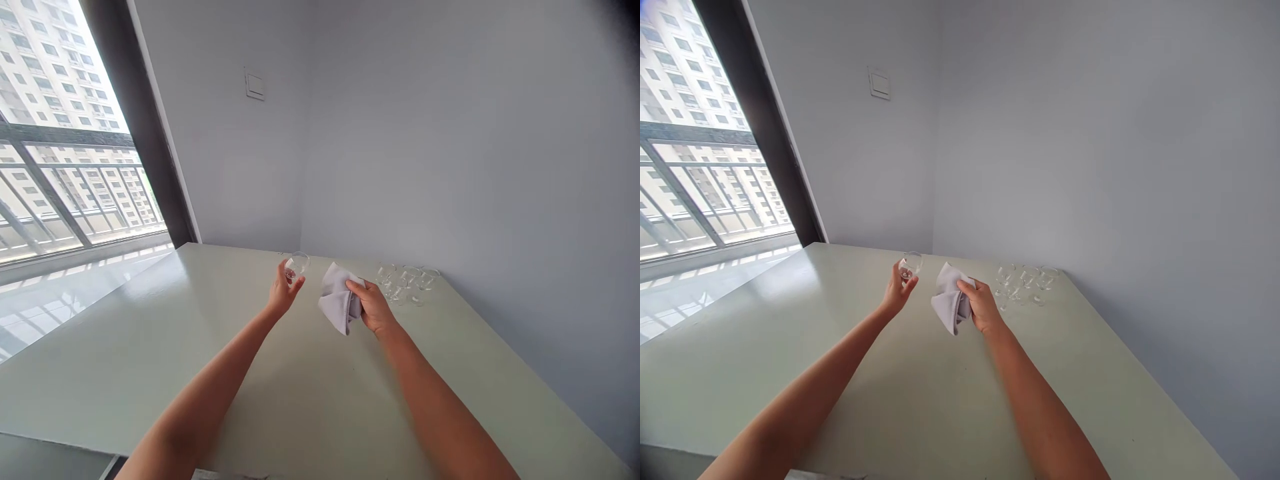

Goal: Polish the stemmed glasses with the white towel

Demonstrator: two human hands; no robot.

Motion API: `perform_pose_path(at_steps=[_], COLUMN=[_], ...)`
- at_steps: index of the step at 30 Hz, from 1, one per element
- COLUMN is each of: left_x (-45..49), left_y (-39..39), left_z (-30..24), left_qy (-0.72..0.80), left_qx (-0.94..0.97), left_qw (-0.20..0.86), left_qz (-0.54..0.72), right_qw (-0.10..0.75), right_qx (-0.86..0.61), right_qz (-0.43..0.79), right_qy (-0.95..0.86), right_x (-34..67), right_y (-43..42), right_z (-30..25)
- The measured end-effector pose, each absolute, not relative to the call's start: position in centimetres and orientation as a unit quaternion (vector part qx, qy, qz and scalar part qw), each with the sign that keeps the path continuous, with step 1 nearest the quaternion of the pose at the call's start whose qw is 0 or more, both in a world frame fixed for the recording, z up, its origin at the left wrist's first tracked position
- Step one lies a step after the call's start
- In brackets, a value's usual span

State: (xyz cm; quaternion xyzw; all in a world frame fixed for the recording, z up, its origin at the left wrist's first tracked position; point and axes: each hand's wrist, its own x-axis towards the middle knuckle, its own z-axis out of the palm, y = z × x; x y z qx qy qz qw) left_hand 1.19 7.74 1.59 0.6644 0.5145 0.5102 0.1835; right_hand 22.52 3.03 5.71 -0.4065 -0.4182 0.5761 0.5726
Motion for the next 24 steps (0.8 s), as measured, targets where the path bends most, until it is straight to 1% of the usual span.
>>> perform_pose_path(at_steps=[4,10,14,19,24], left_x=[1.6,1.4,1.5,1.7,2.3], left_y=[7.3,7.4,7.6,7.3,7.0], left_z=[0.5,0.4,0.5,0.7,0.6], left_qy=[0.495,0.503,0.495,0.501,0.499], left_qx=[0.693,0.697,0.707,0.716,0.734], left_qw=[0.135,0.112,0.101,0.077,0.039], left_qz=[0.507,0.499,0.495,0.48,0.459], right_qw=[0.584,0.552,0.528,0.59,0.616], right_qx=[-0.36,-0.384,-0.366,-0.379,-0.342], right_qz=[0.572,0.615,0.626,0.595,0.59], right_qy=[-0.45,-0.413,-0.442,-0.392,-0.395], right_x=[22.9,23.0,23.2,23.4,22.2], right_y=[4.1,4.4,4.2,4.2,2.8], right_z=[7.1,6.5,6.7,7.0,7.7])
